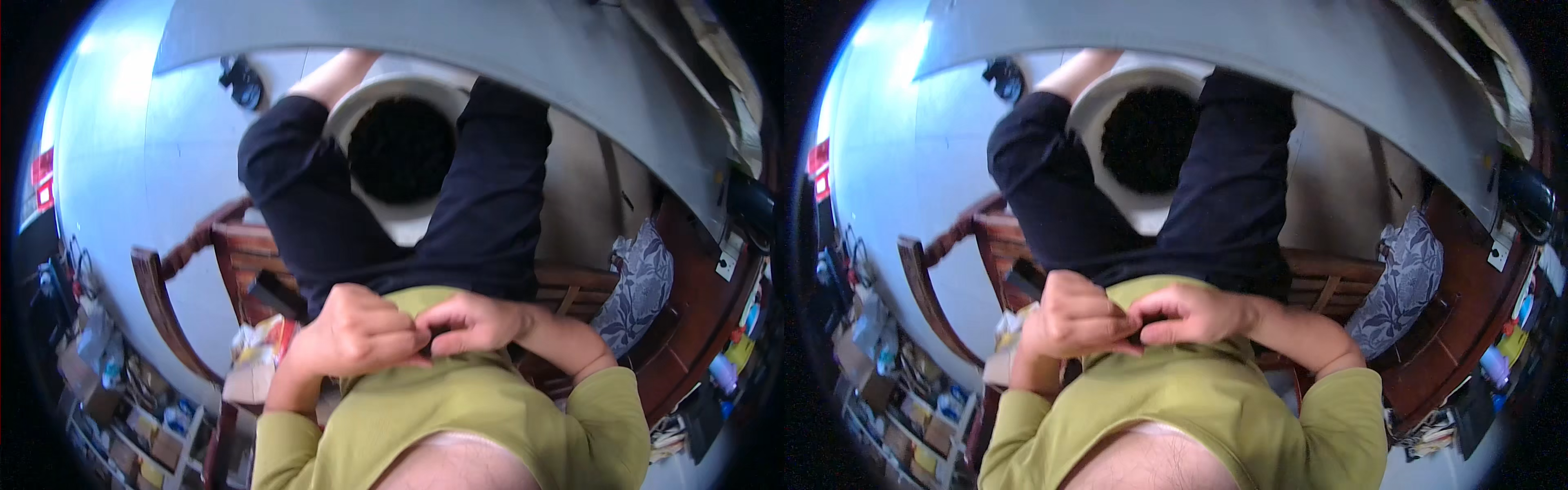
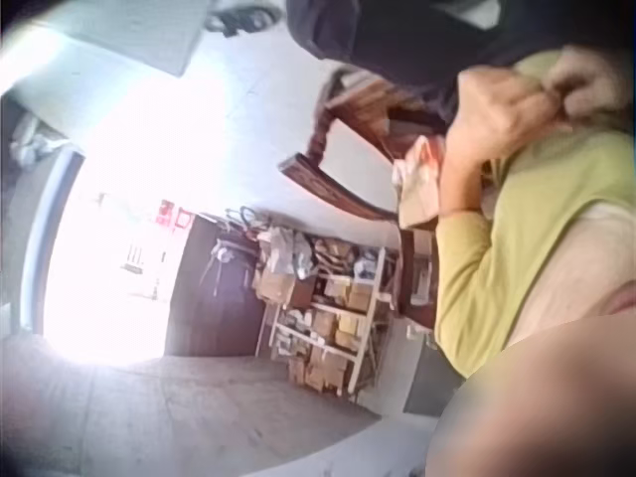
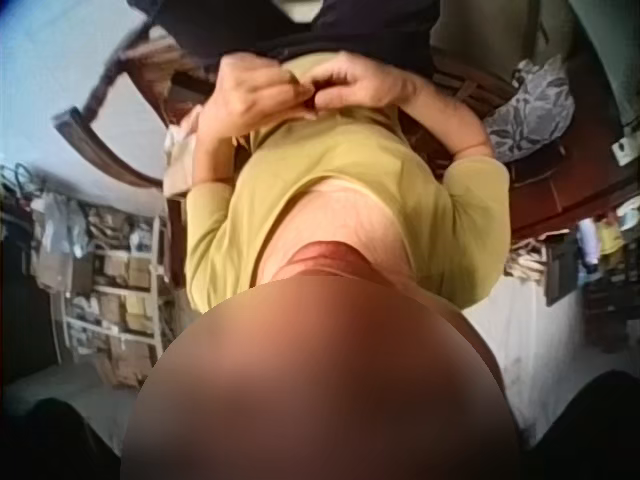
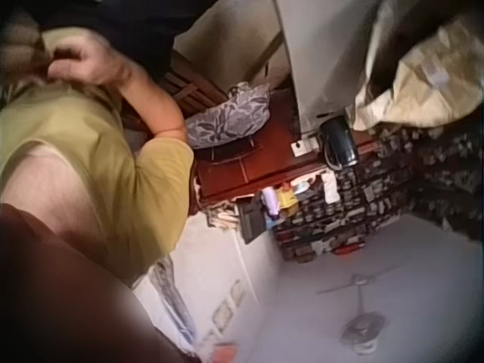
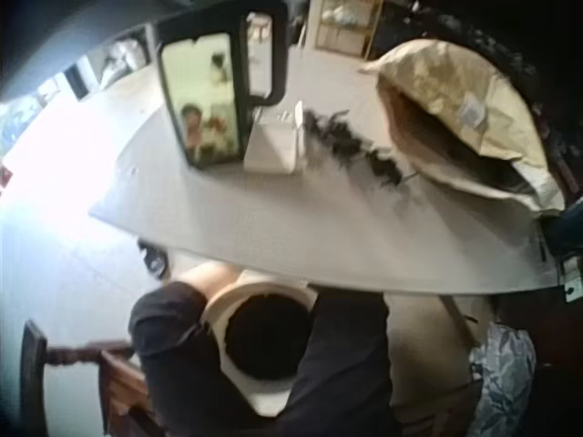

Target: Attaching small black plastic clips to drone propellers while sitting at a table.

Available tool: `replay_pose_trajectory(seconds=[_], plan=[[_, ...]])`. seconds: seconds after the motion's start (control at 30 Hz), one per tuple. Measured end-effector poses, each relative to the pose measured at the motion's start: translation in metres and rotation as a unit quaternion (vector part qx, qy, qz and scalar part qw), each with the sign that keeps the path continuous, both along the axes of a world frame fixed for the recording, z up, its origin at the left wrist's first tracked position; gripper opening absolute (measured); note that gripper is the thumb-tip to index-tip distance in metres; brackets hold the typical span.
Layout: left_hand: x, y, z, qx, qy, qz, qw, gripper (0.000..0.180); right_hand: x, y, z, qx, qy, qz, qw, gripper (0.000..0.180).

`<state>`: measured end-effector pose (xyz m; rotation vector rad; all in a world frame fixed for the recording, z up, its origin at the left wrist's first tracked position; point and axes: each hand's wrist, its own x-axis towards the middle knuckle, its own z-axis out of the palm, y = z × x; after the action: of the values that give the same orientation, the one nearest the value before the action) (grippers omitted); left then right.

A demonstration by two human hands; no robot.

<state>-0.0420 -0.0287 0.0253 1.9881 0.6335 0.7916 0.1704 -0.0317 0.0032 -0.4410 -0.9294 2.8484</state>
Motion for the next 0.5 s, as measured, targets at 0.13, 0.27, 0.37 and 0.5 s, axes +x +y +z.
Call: replay_pose_trajectory(seconds=[0.13,0.27,0.37,0.5], plan=[[-0.002,0.005,-0.004,0.011,0.024,0.007,1.0,0.027,-0.005,0.012,0.006,0.189,-0.057,-0.008,0.98,0.019],[0.003,0.017,-0.01,0.066,0.079,0.079,0.992,0.026,-0.003,0.035,0.001,0.475,-0.1,-0.122,0.866,0.02],[0.013,0.033,-0.019,0.018,0.181,0.156,0.971,0.028,0.011,0.092,0.024,0.724,-0.268,-0.177,0.61,0.035],[0.021,0.036,-0.014,0.043,0.332,0.189,0.923,0.065,0.04,0.188,0.028,0.756,-0.473,-0.345,0.293,0.037]])
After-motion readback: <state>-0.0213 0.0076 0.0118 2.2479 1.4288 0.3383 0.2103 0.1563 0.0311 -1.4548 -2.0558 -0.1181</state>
